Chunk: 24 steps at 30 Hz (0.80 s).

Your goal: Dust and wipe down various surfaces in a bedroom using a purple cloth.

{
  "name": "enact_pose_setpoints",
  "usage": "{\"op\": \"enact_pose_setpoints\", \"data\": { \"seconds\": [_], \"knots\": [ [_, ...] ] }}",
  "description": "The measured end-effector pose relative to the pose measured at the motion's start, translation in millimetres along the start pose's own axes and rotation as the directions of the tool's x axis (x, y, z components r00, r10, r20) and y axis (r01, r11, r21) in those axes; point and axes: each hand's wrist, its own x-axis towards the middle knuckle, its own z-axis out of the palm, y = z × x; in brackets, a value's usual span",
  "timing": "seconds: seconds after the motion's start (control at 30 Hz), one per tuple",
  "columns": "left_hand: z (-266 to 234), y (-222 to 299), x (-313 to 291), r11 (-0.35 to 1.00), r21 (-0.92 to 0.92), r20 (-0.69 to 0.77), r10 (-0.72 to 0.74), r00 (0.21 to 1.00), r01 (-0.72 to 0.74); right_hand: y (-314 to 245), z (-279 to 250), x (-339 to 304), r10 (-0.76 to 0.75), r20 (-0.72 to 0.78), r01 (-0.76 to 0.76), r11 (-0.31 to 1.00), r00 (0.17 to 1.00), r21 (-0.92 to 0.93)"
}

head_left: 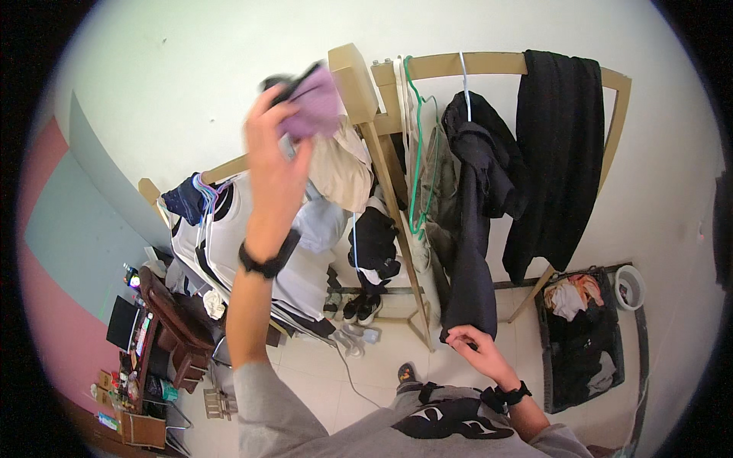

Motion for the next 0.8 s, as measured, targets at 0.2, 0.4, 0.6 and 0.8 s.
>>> {"op": "enact_pose_setpoints", "data": {
  "seconds": [0.2, 0.4, 0.6, 0.8],
  "knots": [
    [100, -8, -17, 0.931, 0.316, 0.132, 0.148, 0.980, -0.183, 4, 6, -11, 0.033, -0.055, -0.035, 0.999, 0.998, -0.034],
    [121, -3, -57, 0.889, 0.344, 0.244, 0.225, 0.943, -0.301, 41, -4, -33, 0.134, -0.165, -0.127, 0.991, 0.977, 0.052],
    [89, -15, -51, 0.982, -0.030, 0.306, 0.188, 0.933, -0.188, 59, -10, -41, 0.231, -0.194, -0.208, 0.969, 0.954, 0.131],
    [46, -48, 72, 0.986, -0.008, -0.330, 0.154, 0.931, -0.166, 49, -6, -22, 0.188, -0.220, -0.169, 0.980, 0.957, 0.105]
  ]
}}
